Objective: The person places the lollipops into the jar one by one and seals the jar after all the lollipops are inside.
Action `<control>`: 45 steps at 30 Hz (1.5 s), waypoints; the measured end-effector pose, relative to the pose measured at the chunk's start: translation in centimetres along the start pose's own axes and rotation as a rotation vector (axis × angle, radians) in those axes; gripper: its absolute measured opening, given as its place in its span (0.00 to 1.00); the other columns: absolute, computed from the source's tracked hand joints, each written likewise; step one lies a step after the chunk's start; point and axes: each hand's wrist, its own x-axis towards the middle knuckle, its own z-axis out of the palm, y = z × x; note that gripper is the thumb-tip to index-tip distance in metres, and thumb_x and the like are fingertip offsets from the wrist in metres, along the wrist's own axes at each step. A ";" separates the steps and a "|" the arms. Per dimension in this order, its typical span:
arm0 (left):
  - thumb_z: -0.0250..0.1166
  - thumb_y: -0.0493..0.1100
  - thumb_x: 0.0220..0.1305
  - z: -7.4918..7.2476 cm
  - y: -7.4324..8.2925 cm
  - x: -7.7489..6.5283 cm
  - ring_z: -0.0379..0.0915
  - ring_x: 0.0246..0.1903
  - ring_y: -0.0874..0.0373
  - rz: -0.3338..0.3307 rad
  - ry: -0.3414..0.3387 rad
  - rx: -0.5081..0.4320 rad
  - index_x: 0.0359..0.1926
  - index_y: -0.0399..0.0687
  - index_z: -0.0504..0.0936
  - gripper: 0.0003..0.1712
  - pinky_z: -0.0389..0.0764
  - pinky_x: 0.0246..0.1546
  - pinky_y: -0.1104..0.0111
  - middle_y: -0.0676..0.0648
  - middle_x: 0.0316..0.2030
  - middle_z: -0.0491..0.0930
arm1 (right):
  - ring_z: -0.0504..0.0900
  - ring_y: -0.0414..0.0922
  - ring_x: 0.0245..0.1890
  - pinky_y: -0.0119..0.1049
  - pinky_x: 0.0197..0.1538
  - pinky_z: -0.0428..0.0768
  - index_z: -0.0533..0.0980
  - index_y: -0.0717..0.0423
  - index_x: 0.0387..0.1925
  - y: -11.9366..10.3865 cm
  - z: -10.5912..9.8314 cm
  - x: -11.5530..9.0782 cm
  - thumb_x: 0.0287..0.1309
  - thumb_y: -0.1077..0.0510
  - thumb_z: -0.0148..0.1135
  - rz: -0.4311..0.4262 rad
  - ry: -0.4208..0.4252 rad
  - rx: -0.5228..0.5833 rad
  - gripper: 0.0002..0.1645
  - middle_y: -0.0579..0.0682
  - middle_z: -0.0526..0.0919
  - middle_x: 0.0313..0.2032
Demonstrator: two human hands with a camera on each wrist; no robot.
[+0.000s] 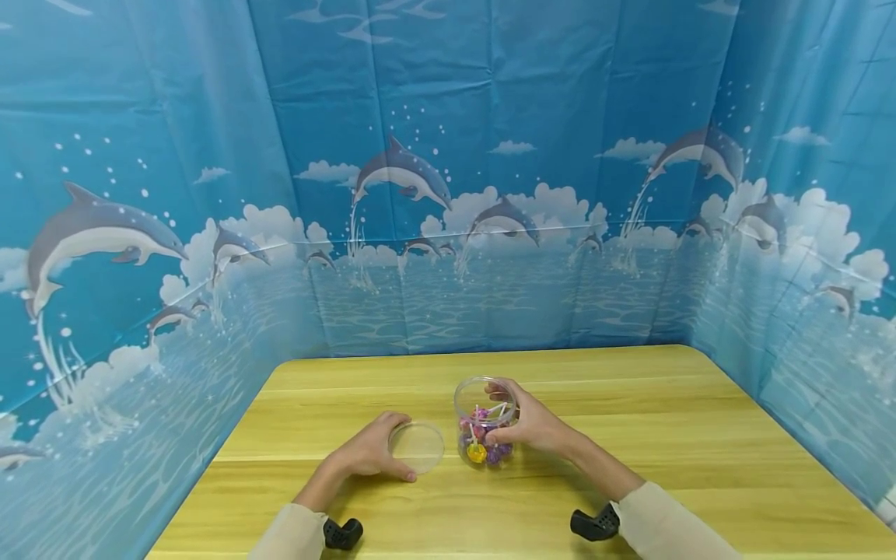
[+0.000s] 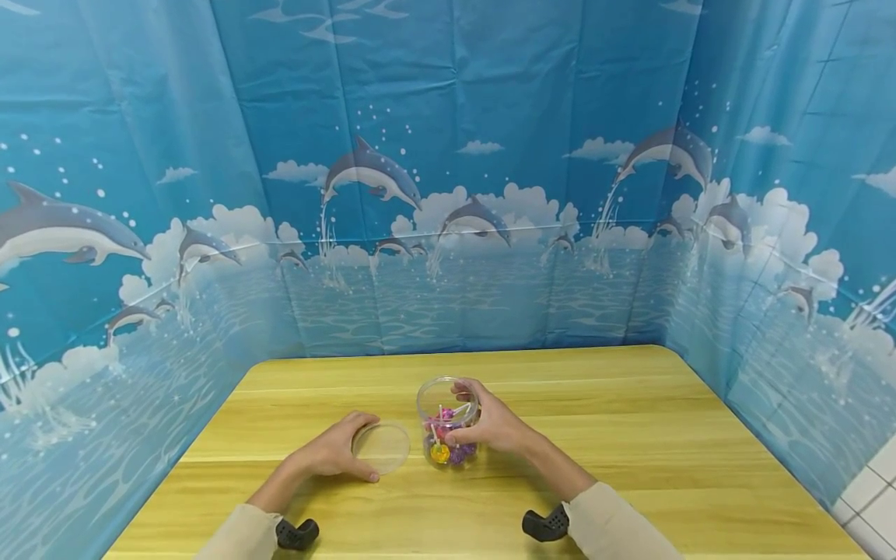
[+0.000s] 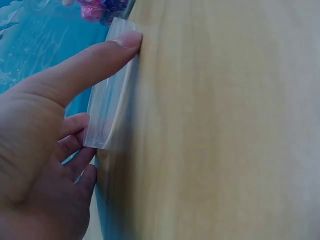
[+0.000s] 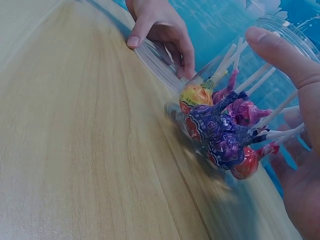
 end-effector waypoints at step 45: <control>0.80 0.42 0.58 -5.1 6.3 2.8 0.50 0.77 0.43 0.114 0.013 -0.481 0.80 0.45 0.57 0.56 0.59 0.73 0.49 0.38 0.76 0.56 | 0.65 0.65 0.70 0.51 0.61 0.78 0.58 0.62 0.76 0.4 0.1 -0.1 0.57 0.54 0.79 0.003 0.008 0.007 0.54 0.66 0.67 0.70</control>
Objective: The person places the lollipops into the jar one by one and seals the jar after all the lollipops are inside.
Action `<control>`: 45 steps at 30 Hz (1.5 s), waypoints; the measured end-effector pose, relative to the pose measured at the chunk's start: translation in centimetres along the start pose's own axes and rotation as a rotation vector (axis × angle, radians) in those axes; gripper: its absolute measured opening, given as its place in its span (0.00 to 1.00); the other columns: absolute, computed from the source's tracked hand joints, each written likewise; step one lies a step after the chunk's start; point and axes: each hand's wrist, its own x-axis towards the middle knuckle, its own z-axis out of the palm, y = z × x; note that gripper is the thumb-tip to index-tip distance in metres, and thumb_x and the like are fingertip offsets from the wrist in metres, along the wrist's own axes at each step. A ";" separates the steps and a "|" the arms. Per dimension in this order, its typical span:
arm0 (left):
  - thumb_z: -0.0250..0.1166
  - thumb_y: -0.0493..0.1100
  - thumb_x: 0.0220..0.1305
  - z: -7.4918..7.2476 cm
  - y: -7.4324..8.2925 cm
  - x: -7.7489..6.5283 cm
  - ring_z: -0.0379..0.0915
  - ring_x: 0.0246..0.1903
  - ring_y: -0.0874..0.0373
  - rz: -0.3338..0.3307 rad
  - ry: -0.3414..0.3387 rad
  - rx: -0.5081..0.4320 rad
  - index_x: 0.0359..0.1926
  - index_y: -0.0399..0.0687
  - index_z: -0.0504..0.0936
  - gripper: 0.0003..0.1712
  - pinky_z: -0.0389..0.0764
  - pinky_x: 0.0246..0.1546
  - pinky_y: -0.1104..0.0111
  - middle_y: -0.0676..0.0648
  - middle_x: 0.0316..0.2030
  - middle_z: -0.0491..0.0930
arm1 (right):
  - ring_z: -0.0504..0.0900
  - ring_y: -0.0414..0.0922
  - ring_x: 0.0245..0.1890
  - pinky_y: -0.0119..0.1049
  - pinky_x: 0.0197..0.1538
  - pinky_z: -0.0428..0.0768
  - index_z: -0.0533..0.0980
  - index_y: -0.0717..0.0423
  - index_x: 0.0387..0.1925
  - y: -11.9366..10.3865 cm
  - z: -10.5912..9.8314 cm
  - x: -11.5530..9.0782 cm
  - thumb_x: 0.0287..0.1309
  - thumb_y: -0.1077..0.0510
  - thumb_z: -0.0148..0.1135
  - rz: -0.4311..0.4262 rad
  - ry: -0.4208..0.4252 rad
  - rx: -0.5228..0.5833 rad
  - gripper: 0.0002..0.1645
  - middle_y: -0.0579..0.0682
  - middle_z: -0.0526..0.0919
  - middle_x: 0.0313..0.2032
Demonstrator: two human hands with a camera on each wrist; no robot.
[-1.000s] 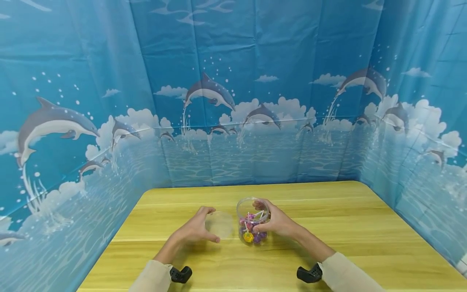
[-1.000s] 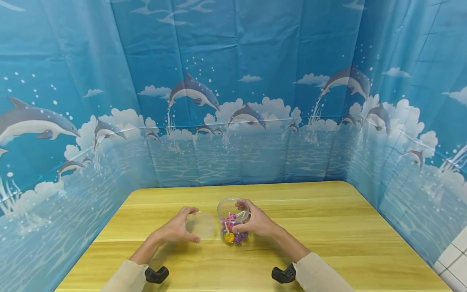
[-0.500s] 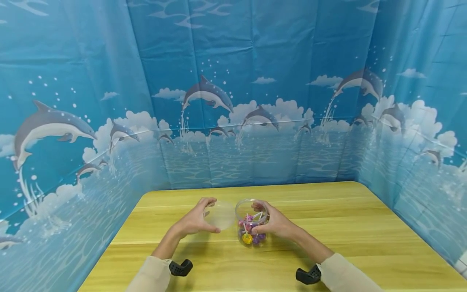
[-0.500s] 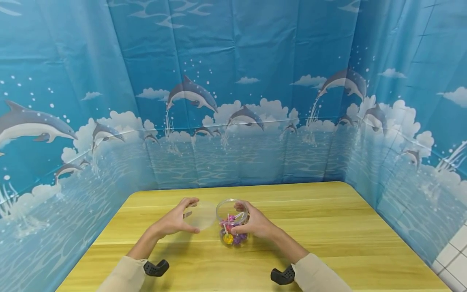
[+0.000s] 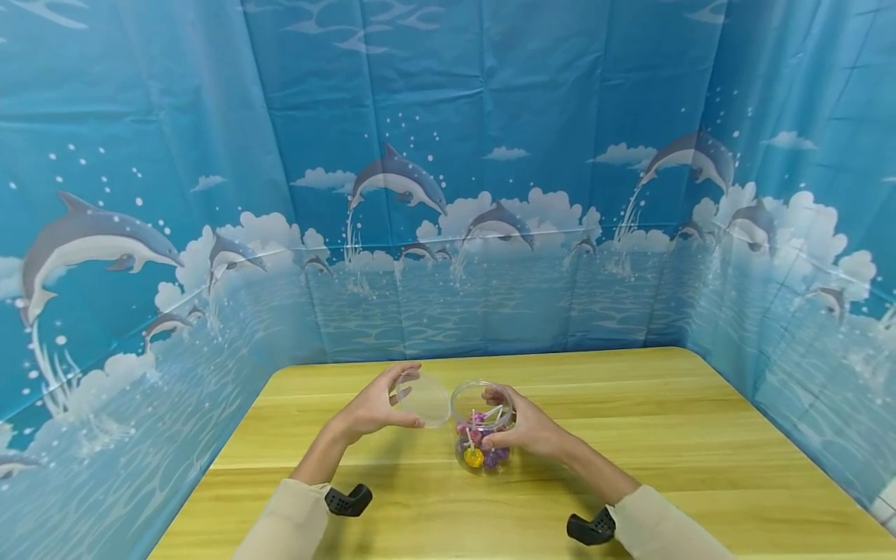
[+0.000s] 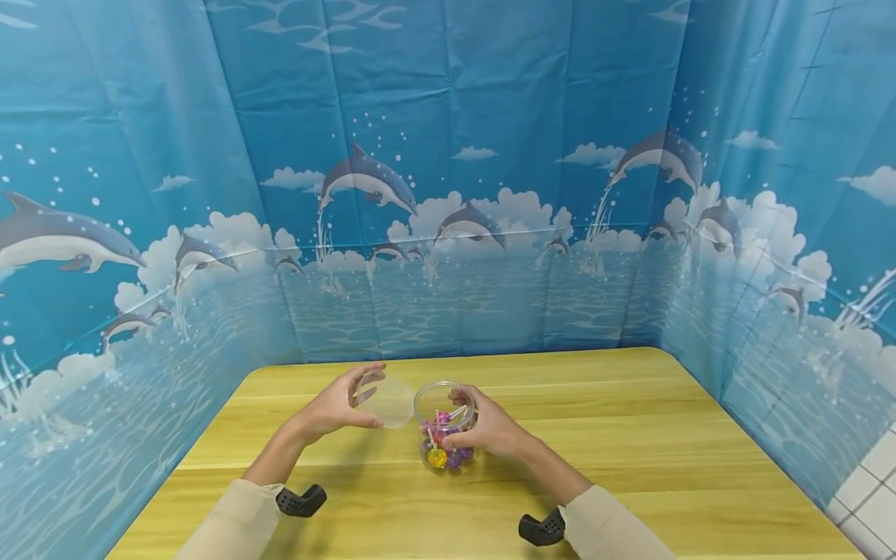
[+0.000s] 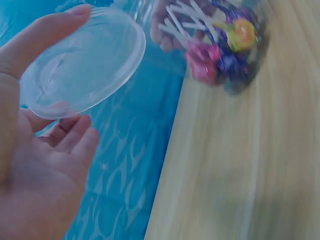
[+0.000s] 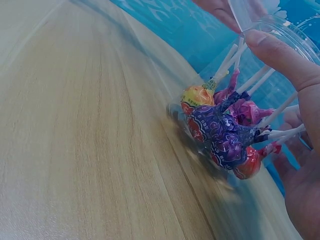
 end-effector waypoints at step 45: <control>0.78 0.59 0.54 4.8 3.8 7.5 0.64 0.65 0.49 0.098 -0.134 0.222 0.73 0.60 0.74 0.46 0.77 0.58 0.51 0.47 0.67 0.68 | 0.77 0.55 0.59 0.42 0.54 0.83 0.55 0.56 0.78 -0.1 -0.4 -0.2 0.60 0.57 0.76 -0.017 -0.068 0.123 0.53 0.58 0.71 0.63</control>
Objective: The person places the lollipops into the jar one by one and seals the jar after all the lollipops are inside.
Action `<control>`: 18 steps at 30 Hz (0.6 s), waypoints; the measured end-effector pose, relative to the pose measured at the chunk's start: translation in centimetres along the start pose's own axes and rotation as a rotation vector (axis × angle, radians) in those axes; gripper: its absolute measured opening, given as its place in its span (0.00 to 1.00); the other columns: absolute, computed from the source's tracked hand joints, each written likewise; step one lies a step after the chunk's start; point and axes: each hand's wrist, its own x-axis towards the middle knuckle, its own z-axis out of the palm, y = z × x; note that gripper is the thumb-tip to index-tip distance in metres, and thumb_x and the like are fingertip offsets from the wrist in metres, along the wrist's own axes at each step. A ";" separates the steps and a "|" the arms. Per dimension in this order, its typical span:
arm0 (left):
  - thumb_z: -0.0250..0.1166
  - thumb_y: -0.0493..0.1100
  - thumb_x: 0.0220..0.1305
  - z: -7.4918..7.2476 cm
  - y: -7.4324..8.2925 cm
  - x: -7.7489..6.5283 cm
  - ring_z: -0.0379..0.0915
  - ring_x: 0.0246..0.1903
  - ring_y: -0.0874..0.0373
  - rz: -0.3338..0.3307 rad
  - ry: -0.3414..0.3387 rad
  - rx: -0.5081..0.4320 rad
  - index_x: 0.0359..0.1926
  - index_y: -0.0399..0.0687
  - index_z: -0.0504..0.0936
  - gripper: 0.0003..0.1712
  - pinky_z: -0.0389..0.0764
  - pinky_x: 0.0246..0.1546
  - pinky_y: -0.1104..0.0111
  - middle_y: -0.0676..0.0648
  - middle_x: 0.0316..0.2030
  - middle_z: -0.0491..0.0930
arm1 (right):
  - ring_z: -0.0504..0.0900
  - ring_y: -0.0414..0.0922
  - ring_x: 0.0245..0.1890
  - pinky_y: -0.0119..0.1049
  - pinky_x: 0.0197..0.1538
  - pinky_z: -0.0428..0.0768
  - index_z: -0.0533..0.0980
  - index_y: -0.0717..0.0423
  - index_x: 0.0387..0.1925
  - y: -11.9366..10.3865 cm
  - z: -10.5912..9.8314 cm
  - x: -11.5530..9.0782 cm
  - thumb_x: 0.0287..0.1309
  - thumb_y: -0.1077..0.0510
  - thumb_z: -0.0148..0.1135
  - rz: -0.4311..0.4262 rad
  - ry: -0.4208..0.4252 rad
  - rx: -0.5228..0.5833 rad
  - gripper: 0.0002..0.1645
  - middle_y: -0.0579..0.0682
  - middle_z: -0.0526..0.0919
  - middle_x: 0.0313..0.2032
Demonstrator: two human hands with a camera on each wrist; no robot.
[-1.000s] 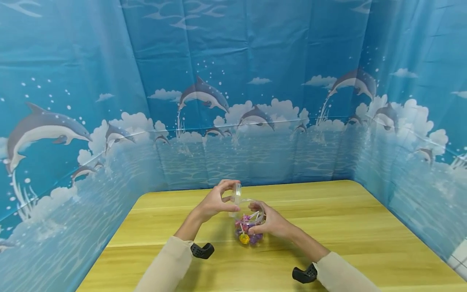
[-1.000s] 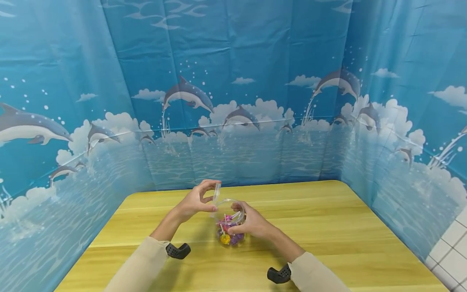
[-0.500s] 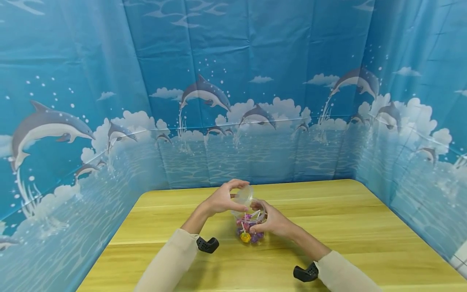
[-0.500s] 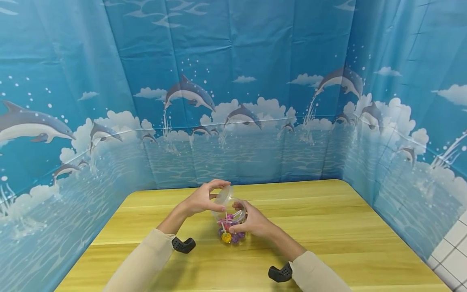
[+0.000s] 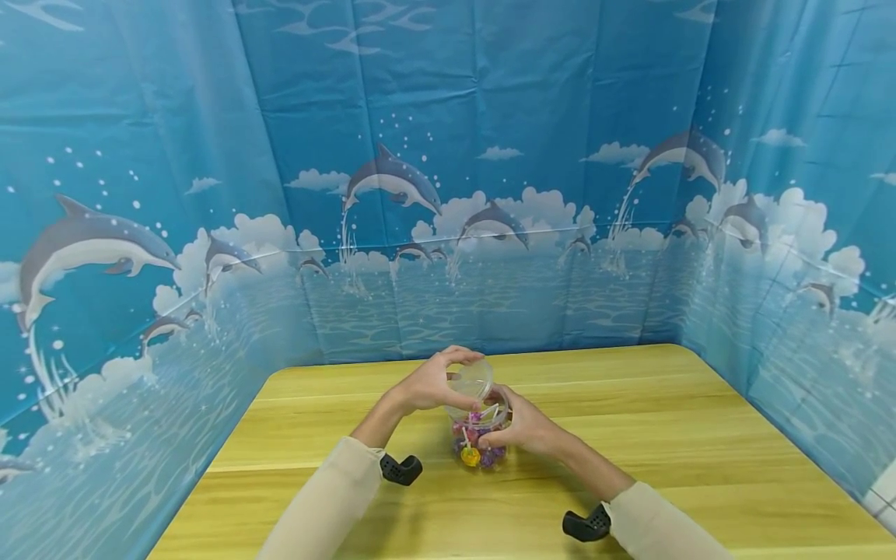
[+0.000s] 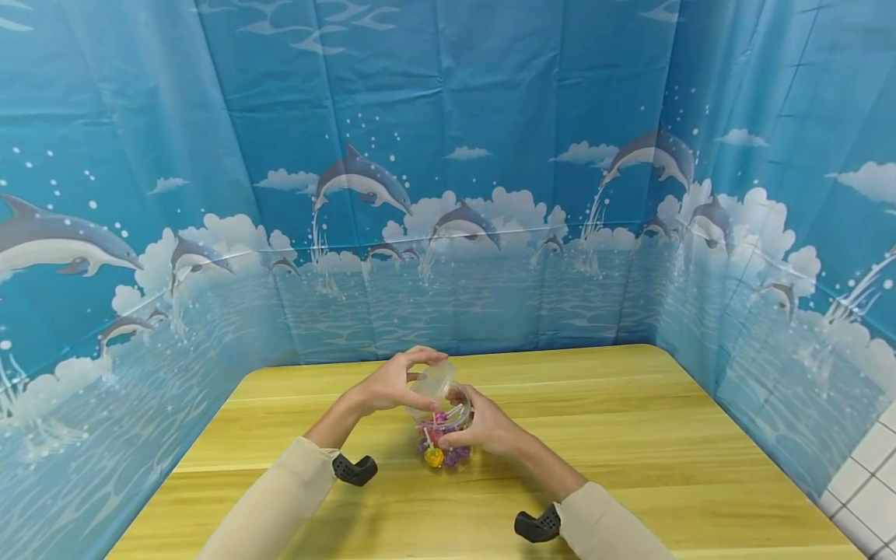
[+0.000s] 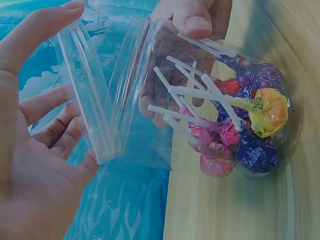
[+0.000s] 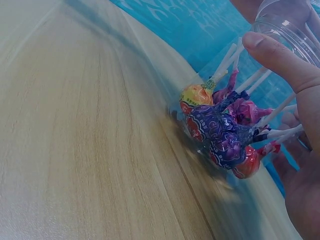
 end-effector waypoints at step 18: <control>0.78 0.53 0.56 0.7 0.3 0.7 0.58 0.72 0.50 0.004 -0.097 0.127 0.75 0.53 0.71 0.47 0.69 0.66 0.43 0.50 0.72 0.63 | 0.79 0.53 0.57 0.43 0.56 0.81 0.50 0.56 0.81 0.0 0.1 0.1 0.59 0.61 0.75 -0.025 -0.023 0.035 0.58 0.59 0.74 0.62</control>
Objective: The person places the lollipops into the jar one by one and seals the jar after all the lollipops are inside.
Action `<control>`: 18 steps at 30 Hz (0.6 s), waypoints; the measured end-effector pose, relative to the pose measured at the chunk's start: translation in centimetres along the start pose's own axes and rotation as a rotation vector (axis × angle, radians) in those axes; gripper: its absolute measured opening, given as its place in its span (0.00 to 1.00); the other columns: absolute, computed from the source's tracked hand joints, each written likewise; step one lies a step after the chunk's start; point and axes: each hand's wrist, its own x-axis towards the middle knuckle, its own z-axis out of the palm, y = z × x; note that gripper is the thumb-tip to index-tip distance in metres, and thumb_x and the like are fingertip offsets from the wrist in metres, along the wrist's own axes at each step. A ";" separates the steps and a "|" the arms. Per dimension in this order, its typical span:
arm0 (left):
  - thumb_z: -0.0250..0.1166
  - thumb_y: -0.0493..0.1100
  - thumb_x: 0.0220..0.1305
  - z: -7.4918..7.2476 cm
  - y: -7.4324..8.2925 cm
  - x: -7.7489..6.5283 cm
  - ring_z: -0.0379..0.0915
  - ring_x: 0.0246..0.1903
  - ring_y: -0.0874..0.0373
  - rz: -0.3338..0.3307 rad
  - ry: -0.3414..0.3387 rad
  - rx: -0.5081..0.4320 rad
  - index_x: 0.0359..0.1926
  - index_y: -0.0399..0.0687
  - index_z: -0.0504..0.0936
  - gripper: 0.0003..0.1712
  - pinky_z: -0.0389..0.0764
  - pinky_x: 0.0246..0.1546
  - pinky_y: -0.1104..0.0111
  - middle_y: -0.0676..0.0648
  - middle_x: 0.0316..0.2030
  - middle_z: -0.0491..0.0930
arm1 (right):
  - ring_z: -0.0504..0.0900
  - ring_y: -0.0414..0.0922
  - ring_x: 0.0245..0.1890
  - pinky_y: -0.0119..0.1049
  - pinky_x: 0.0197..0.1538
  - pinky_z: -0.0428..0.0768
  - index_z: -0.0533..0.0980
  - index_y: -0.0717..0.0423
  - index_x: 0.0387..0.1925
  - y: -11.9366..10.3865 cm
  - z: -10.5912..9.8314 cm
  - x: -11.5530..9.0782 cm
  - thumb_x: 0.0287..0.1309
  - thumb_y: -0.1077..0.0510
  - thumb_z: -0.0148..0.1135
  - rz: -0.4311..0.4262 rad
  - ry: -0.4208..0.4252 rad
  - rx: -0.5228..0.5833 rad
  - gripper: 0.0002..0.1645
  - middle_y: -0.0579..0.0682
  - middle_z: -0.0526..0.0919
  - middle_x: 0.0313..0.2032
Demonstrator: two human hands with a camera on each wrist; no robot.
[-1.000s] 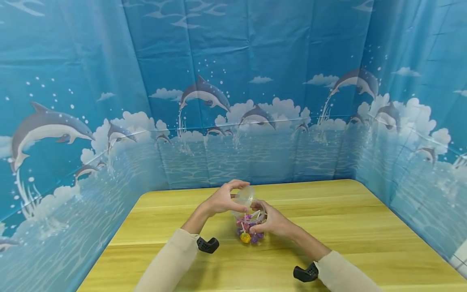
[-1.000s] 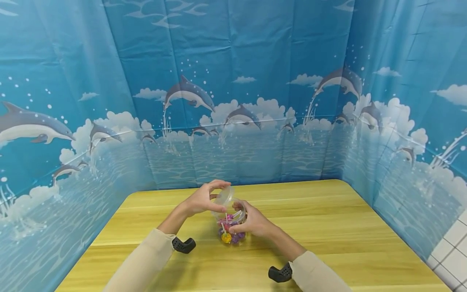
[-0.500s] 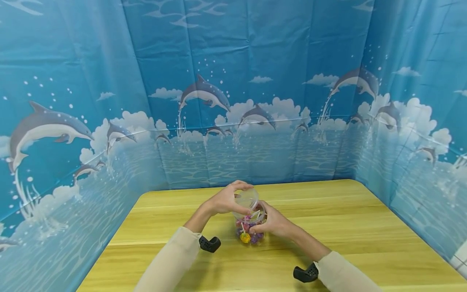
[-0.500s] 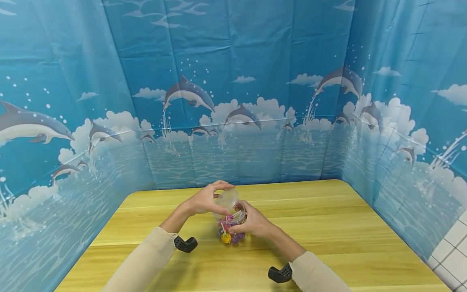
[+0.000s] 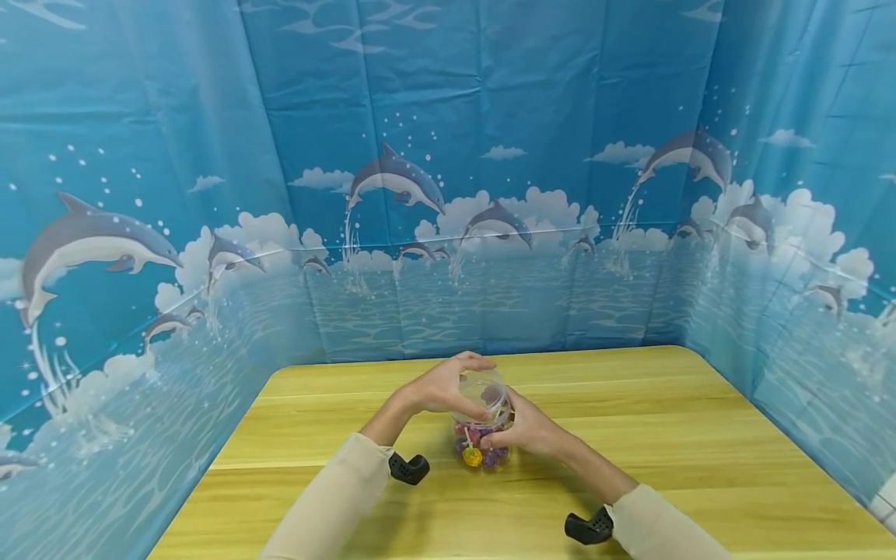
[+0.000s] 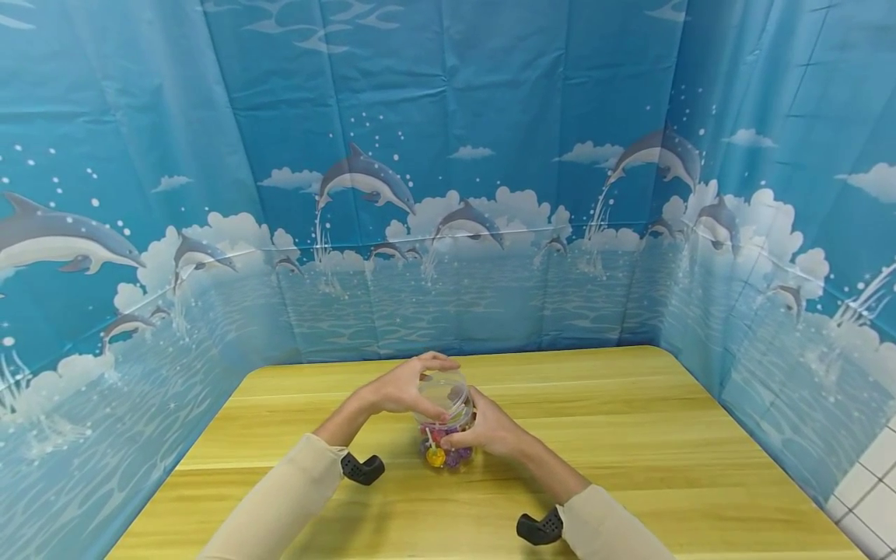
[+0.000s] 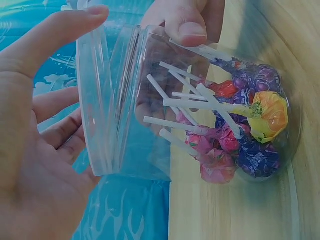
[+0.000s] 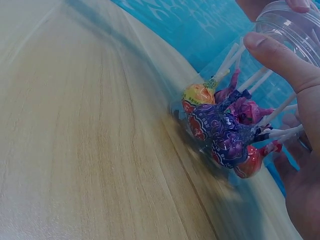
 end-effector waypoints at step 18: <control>0.80 0.55 0.51 0.8 0.0 0.7 0.62 0.70 0.50 -0.010 -0.026 0.121 0.72 0.50 0.76 0.47 0.72 0.65 0.54 0.46 0.72 0.66 | 0.77 0.53 0.59 0.48 0.58 0.78 0.54 0.55 0.79 0.3 -0.1 -0.1 0.58 0.58 0.77 -0.011 0.017 -0.052 0.56 0.56 0.74 0.61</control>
